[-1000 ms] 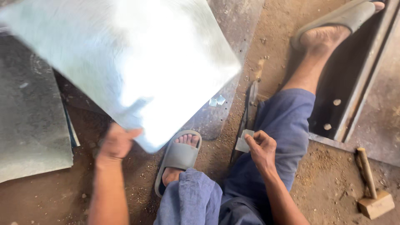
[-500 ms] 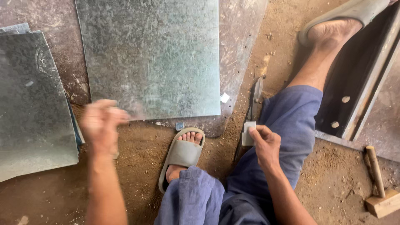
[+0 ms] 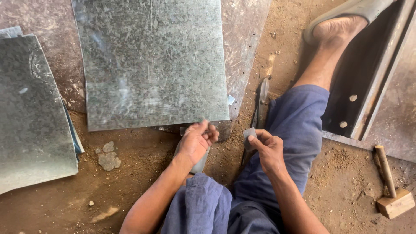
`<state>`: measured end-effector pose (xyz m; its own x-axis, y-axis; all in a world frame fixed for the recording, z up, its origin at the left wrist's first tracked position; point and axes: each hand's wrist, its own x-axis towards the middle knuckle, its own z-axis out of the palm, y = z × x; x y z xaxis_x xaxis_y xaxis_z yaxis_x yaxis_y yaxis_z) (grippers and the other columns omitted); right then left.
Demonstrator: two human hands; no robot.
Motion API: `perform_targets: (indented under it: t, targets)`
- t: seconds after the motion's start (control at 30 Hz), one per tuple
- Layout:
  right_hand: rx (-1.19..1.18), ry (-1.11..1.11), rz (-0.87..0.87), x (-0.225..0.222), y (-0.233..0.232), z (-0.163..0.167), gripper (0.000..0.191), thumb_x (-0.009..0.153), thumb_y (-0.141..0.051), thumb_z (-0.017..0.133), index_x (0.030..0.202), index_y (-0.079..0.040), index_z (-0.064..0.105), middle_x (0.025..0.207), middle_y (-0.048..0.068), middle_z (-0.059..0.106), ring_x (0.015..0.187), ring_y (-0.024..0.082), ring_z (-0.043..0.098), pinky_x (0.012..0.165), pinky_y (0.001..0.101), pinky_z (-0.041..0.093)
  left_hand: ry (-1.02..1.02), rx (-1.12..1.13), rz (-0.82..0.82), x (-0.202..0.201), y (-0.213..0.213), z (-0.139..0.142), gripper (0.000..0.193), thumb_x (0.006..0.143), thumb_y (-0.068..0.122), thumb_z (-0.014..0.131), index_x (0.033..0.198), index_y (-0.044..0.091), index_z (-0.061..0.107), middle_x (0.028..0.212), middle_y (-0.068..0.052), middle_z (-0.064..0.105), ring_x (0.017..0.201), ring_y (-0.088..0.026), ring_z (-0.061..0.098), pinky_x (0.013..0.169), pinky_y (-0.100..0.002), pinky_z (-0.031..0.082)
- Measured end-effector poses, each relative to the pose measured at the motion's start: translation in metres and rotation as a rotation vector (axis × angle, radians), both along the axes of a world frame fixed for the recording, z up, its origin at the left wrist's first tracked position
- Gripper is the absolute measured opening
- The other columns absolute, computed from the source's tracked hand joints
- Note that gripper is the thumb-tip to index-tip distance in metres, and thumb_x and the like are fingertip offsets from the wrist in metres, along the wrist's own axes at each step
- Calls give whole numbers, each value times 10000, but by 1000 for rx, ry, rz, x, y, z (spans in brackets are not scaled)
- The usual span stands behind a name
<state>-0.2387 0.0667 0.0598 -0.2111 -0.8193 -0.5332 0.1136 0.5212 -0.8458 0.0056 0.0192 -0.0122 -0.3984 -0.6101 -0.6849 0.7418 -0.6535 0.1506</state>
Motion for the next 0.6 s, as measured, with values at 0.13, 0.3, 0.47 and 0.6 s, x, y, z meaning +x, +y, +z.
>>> perform_targets:
  t: [0.13, 0.3, 0.47, 0.6]
  targets:
    - [31, 8, -10, 6, -1, 1, 224, 911, -61, 733, 1113, 36, 743, 976, 44, 772, 843, 104, 693, 778, 262, 551, -49, -22, 65, 0, -14, -3, 288, 1016, 183, 627, 1124, -83, 646, 1009, -223, 716, 856, -300, 731, 767, -419, 616]
    - [-120, 353, 163, 15, -8, 7, 172, 922, -65, 747, 1079, -9, 787, 971, 44, 771, 870, 115, 683, 802, 256, 545, -40, -204, -27, 2, 1, -7, 278, 967, 54, 660, 1212, -74, 629, 1108, -211, 703, 952, -354, 714, 799, -435, 606]
    - [-112, 792, 384, 27, -21, 18, 164, 888, -61, 787, 1051, -45, 785, 837, 112, 700, 688, 210, 633, 643, 297, 496, -30, -219, -42, 3, 16, -1, 296, 982, 59, 654, 1233, -96, 626, 1190, -202, 712, 1055, -306, 694, 878, -431, 612]
    - [-372, 776, 400, 38, -31, 21, 142, 880, -27, 747, 1020, -52, 750, 882, 79, 700, 786, 188, 666, 693, 303, 530, -80, -266, -2, 2, 13, 0, 349, 906, 49, 673, 1248, 20, 610, 1164, -133, 701, 1007, -263, 682, 784, -414, 596]
